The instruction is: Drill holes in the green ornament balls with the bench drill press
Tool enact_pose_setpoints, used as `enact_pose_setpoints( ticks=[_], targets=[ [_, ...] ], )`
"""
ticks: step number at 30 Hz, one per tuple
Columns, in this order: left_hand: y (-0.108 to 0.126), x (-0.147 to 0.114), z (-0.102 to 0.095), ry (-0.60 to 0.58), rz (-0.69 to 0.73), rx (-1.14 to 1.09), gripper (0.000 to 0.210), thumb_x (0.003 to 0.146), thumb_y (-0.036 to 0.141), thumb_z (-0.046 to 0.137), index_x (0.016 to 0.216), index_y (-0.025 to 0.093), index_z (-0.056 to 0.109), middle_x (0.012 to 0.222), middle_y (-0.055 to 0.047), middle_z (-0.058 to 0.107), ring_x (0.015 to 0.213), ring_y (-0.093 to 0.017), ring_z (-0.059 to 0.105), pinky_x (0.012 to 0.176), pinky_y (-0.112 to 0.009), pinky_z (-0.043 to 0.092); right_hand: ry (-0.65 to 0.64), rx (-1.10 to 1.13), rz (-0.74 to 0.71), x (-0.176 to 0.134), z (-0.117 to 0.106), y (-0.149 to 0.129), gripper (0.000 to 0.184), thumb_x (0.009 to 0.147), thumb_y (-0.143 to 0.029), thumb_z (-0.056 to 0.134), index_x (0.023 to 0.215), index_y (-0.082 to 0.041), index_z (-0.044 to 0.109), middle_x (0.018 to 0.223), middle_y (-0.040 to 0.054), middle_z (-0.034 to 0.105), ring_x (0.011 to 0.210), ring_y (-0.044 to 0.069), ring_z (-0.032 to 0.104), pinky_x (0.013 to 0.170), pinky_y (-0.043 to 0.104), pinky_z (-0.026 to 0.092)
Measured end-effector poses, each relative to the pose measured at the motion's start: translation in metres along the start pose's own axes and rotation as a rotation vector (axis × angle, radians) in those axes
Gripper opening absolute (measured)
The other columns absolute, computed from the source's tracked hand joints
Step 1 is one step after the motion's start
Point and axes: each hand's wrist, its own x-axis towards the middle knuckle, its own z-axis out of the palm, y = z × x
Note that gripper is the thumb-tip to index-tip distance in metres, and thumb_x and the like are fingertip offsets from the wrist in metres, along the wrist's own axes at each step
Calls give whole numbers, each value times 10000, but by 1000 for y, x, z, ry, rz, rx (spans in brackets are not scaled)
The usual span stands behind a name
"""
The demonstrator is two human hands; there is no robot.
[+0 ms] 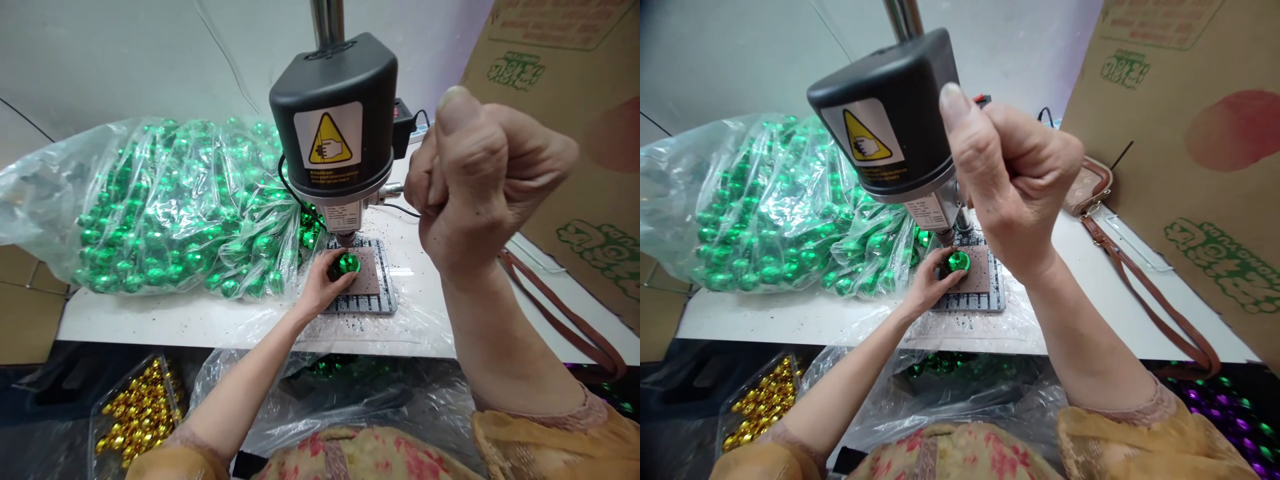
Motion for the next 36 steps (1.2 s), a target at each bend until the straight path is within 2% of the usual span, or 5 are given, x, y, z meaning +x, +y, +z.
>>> enact_pose_setpoints(
  ticks=[4, 17, 21, 30, 36],
  targets=[
    [-2, -2, 9, 31, 21, 37, 473, 868, 358, 764, 1302, 222, 634, 1286, -109, 693, 1204, -272, 637, 1061, -447, 498, 1, -20, 42, 2, 1, -2, 477, 958, -82, 526, 552, -183, 298, 480, -73, 290, 444, 15, 326, 466, 220, 240],
    [-4, -3, 8, 2, 16, 43, 448, 880, 366, 757, 1277, 212, 621, 1278, -122, 676, 1209, -282, 627, 1062, -440, 491, 82, -163, -42, -34, -10, 1, 546, 947, -264, 564, 511, -182, 245, 449, -35, 334, 415, 88, 295, 496, 345, 215],
    [-5, -3, 8, 5, 23, 47, 446, 886, 385, 755, 1281, 226, 621, 1265, -111, 680, 1203, -276, 629, 1061, -441, 490, 87, -138, -86, -36, -11, 5, 532, 934, -235, 560, 495, -183, 265, 444, -34, 334, 391, 86, 301, 469, 335, 158],
    [-8, -4, 11, 28, 41, 15, 463, 885, 401, 760, 1283, 213, 618, 1263, -117, 683, 1200, -280, 630, 1054, -436, 497, 45, -96, -226, -49, -17, 14, 495, 883, -94, 555, 568, -192, 186, 476, -57, 256, 403, 57, 254, 426, 297, 199],
    [-6, -8, 13, 35, -30, -21, 468, 889, 382, 757, 1302, 229, 596, 1269, -101, 667, 1200, -273, 627, 1042, -418, 504, 22, -107, -335, -53, -21, 23, 503, 872, -62, 556, 603, -203, 155, 518, -65, 247, 397, 44, 247, 422, 291, 217]
  ],
)
